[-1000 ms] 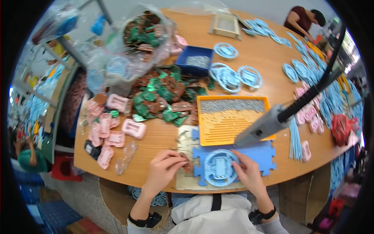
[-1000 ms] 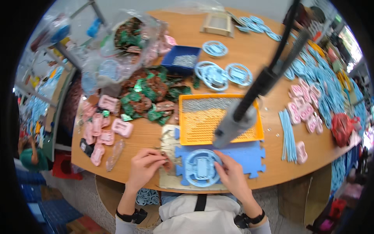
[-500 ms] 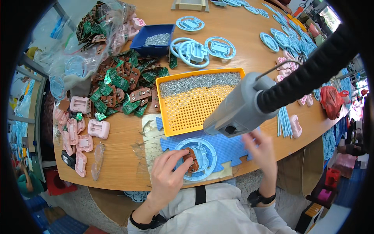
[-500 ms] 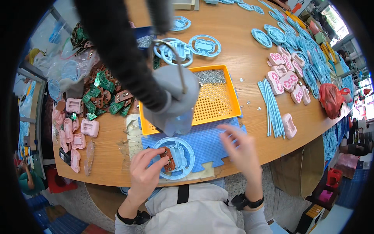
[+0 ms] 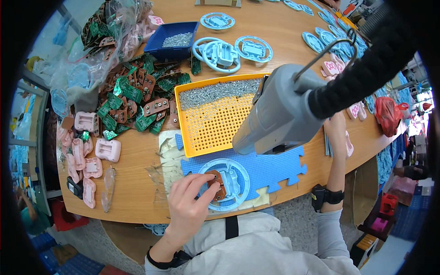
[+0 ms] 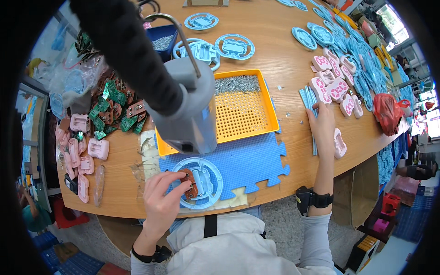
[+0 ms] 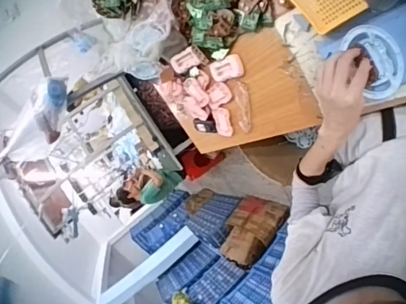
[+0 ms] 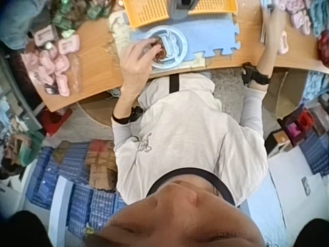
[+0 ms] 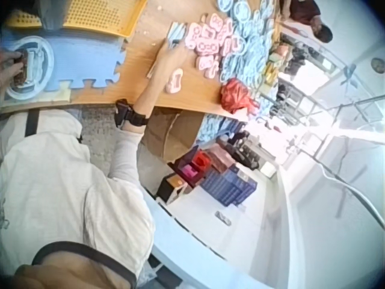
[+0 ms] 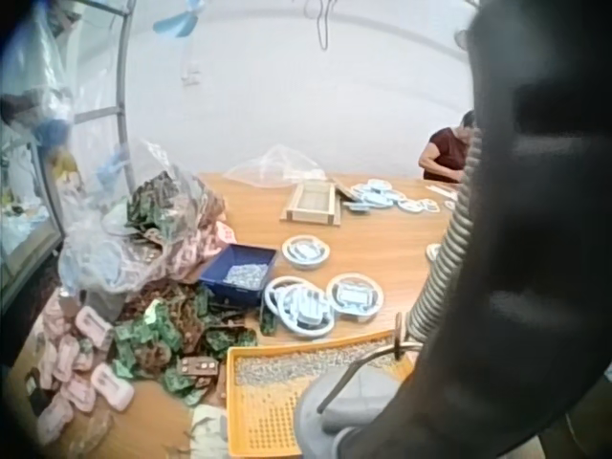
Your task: Use an electric screwdriver to fasten screws into plastic housings for electronic components.
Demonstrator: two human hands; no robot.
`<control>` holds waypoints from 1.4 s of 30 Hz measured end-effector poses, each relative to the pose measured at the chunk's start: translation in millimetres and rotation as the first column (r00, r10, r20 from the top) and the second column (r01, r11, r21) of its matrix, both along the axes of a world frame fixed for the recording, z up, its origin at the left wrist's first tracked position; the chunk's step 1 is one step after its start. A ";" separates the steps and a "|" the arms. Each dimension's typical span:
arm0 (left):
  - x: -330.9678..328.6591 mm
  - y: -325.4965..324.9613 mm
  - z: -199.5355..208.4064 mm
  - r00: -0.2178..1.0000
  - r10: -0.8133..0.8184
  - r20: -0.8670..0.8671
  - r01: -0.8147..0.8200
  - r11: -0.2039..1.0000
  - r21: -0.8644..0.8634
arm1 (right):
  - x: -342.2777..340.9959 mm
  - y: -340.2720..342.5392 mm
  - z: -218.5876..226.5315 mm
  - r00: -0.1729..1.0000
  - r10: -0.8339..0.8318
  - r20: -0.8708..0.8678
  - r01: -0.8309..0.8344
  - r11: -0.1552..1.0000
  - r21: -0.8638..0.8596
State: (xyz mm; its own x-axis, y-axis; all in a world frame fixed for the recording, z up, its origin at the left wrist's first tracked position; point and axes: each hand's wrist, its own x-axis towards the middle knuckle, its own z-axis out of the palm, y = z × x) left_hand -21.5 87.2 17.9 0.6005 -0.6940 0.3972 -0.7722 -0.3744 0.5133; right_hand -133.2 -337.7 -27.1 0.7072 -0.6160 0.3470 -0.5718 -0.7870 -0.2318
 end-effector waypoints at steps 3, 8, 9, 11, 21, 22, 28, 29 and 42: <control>-1.0 -0.8 0.0 0.999 -0.036 -0.008 0.036 0.999 -0.008 | 7.4 6.3 7.5 1.000 -0.022 0.010 0.022 1.000 0.007; 5.9 4.5 -2.6 0.999 -0.006 -0.053 0.004 0.999 -0.050 | 13.5 12.1 14.0 0.991 -0.135 -0.015 0.135 0.990 0.029; 5.9 4.7 -3.1 0.998 -0.019 -0.058 0.016 0.999 -0.050 | 12.3 11.4 12.9 0.992 -0.128 0.009 0.128 0.992 0.015; 5.9 5.3 -3.4 0.998 -0.019 -0.053 0.016 0.998 -0.057 | 12.0 9.3 11.5 0.992 -0.120 0.033 0.120 0.993 0.001; -1.1 -2.9 -3.0 0.997 -0.064 0.038 0.064 0.998 -0.016 | 5.8 85.4 75.4 0.737 -0.051 0.674 -0.370 0.805 0.465; -2.1 -2.7 -5.2 0.998 -0.059 0.038 0.059 0.998 -0.012 | 5.2 104.5 78.1 0.778 -0.015 0.628 -0.397 0.763 0.510; -4.1 -5.7 -6.5 0.997 -0.052 0.054 0.050 0.998 0.023 | -16.0 174.1 77.7 0.839 0.147 0.524 -0.486 0.636 0.599; -4.1 -6.0 -5.8 0.997 -0.052 0.053 0.050 0.998 0.029 | -16.5 179.7 77.1 0.847 0.232 0.478 -0.516 0.576 0.635; 5.9 -6.7 5.5 0.974 -0.137 -0.183 0.147 0.988 0.042 | -6.5 200.5 66.3 0.848 0.439 0.297 -0.513 0.535 0.672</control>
